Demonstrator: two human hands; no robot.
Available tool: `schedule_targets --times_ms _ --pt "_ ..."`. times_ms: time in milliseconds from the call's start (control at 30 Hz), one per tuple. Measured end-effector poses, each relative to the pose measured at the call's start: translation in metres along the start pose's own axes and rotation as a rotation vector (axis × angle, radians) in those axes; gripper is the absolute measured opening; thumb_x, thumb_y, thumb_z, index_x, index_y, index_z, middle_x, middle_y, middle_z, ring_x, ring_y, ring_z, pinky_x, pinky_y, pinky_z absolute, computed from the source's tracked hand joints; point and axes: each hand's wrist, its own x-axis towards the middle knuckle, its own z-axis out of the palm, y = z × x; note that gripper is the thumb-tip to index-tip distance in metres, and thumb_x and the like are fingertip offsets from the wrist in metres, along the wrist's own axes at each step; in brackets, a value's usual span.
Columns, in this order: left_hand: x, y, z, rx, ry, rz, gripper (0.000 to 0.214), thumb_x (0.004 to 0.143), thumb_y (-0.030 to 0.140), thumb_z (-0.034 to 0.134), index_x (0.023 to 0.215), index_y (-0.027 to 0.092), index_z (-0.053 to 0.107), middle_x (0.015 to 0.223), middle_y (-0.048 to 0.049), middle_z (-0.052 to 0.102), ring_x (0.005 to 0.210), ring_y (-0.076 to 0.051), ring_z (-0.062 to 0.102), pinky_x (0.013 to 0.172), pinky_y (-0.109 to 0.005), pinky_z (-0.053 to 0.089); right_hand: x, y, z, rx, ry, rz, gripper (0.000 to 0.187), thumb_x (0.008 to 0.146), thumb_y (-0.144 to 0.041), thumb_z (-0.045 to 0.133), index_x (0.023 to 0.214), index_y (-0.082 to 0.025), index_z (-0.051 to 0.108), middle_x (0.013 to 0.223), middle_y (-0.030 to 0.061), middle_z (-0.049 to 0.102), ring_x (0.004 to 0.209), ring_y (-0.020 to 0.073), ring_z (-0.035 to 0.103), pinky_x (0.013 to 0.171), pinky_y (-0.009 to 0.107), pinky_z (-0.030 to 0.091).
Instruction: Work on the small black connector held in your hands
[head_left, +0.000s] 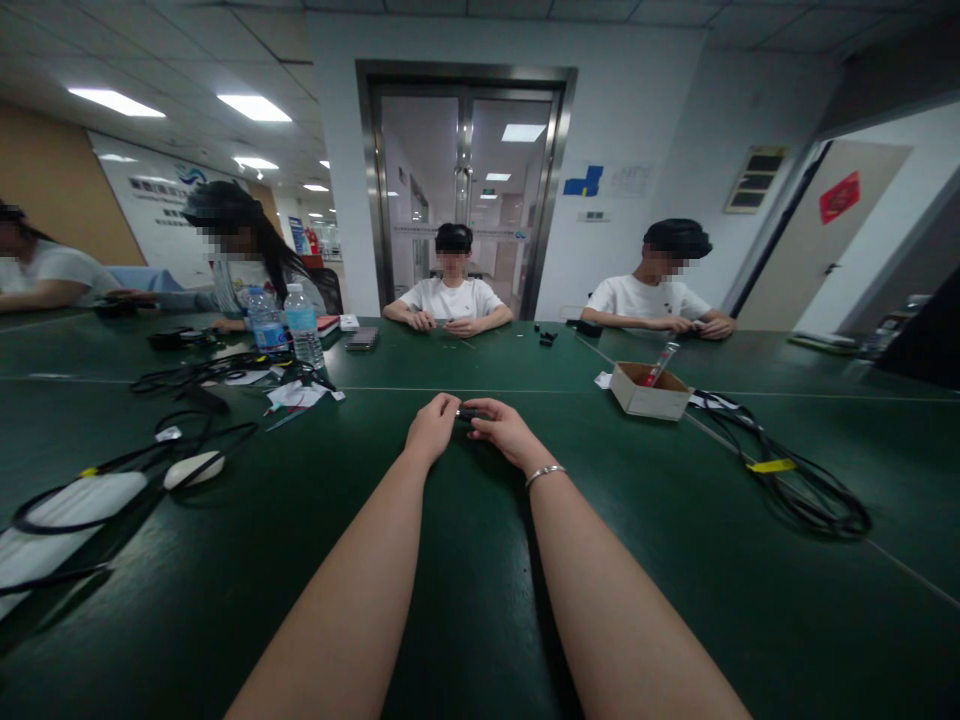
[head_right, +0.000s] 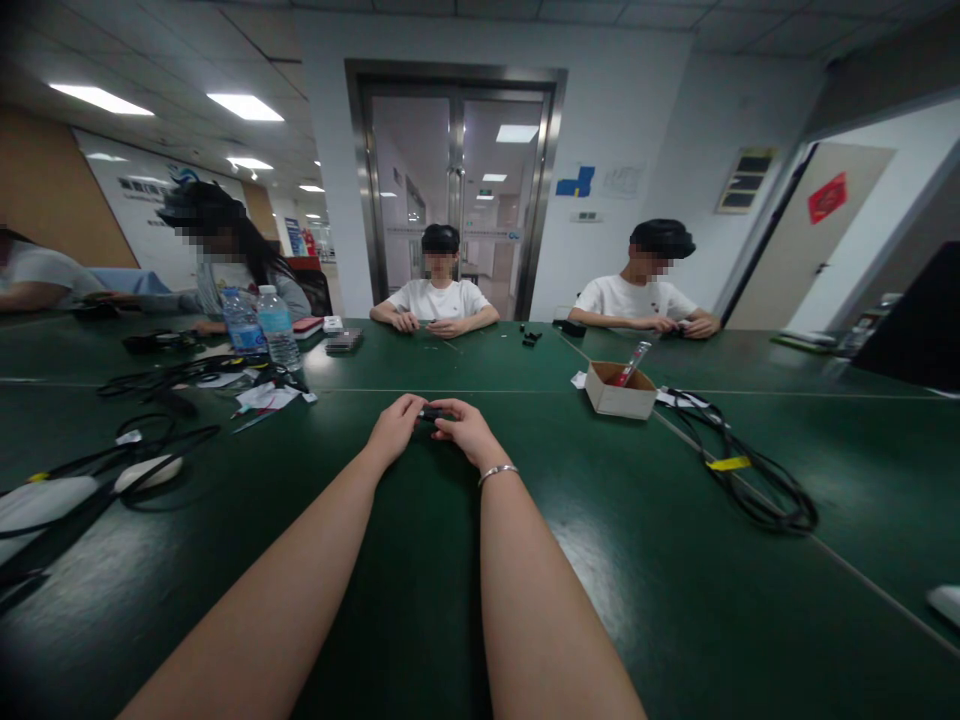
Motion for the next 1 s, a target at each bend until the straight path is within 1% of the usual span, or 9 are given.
schedule_targets --times_ms 100,233,367,533,667,767,833,933,1000 --pt "-0.0003 0.0014 -0.0001 -0.003 -0.024 0.023 0.025 0.088 0.036 0.041 0.096 0.025 0.062 0.091 -0.0015 0.064 0.076 -0.016 0.056 0.064 -0.025 0.039 0.0009 0.0005 -0.0004 -0.002 0.01 0.01 0.034 0.074 0.005 0.056 0.097 -0.018 0.066 0.094 0.0029 0.064 0.062 0.0078 0.06 0.063 0.02 0.054" --pt "-0.0015 0.0038 -0.001 0.027 -0.044 -0.025 0.032 0.09 0.042 0.036 0.093 0.024 0.063 0.079 -0.0021 0.063 0.068 -0.016 0.054 0.06 -0.026 0.037 0.0006 -0.0002 0.0002 -0.01 0.004 -0.001 0.034 0.075 0.006 0.055 0.096 -0.017 0.067 0.096 0.0039 0.063 0.065 0.0082 0.06 0.064 0.02 0.054" --pt "-0.0015 0.0037 -0.0007 0.004 -0.036 0.002 0.028 0.088 0.033 0.038 0.095 0.024 0.063 0.087 -0.0019 0.063 0.074 -0.016 0.056 0.061 -0.025 0.038 -0.0003 -0.0009 0.0008 -0.005 0.016 0.008 0.033 0.075 0.005 0.055 0.096 -0.017 0.067 0.095 0.0035 0.063 0.064 0.0077 0.06 0.066 0.021 0.054" --pt "-0.0002 0.0012 0.0011 0.022 -0.044 -0.017 0.032 0.09 0.039 0.035 0.094 0.024 0.063 0.072 -0.0007 0.06 0.065 -0.016 0.053 0.058 -0.025 0.036 0.0003 0.0002 0.0004 0.0 -0.001 -0.012 0.034 0.074 0.004 0.054 0.097 -0.018 0.067 0.098 0.0037 0.064 0.067 0.0084 0.061 0.065 0.02 0.054" --pt "-0.0006 0.001 0.0013 0.025 -0.035 0.022 0.025 0.087 0.034 0.041 0.098 0.025 0.062 0.083 -0.001 0.063 0.071 -0.015 0.055 0.06 -0.024 0.038 0.001 0.0006 -0.0001 0.007 0.02 0.005 0.033 0.073 0.004 0.056 0.096 -0.018 0.067 0.092 0.0026 0.064 0.063 0.0083 0.061 0.063 0.02 0.054" --pt "-0.0012 0.0012 0.001 0.054 -0.036 0.009 0.031 0.089 0.041 0.038 0.095 0.024 0.063 0.08 -0.0015 0.063 0.069 -0.015 0.055 0.06 -0.025 0.038 0.001 0.0005 -0.0003 0.0 0.017 0.013 0.034 0.073 0.004 0.055 0.096 -0.018 0.067 0.093 0.0028 0.064 0.062 0.008 0.061 0.063 0.02 0.054" --pt "-0.0008 0.0004 0.0016 0.043 -0.041 0.001 0.031 0.089 0.042 0.038 0.094 0.024 0.063 0.082 -0.0016 0.063 0.07 -0.015 0.055 0.061 -0.025 0.039 0.001 0.0006 -0.0004 0.002 0.018 0.009 0.034 0.073 0.004 0.055 0.096 -0.018 0.067 0.095 0.0034 0.064 0.063 0.0081 0.061 0.063 0.02 0.054" --pt "0.0008 -0.0024 0.0033 0.004 -0.039 0.016 0.025 0.087 0.034 0.044 0.099 0.024 0.063 0.089 -0.0026 0.064 0.076 -0.015 0.057 0.065 -0.025 0.043 0.0012 0.001 -0.0007 0.011 0.023 -0.002 0.033 0.073 0.004 0.056 0.097 -0.017 0.066 0.096 0.0036 0.064 0.064 0.0084 0.061 0.065 0.022 0.054" --pt "0.0017 -0.0044 0.0042 -0.006 -0.042 0.011 0.025 0.086 0.032 0.044 0.1 0.023 0.063 0.088 -0.0029 0.064 0.075 -0.015 0.057 0.066 -0.025 0.043 0.0012 0.0011 -0.0006 0.009 0.019 -0.001 0.034 0.073 0.004 0.056 0.097 -0.017 0.066 0.097 0.0035 0.064 0.065 0.0085 0.061 0.066 0.022 0.054"
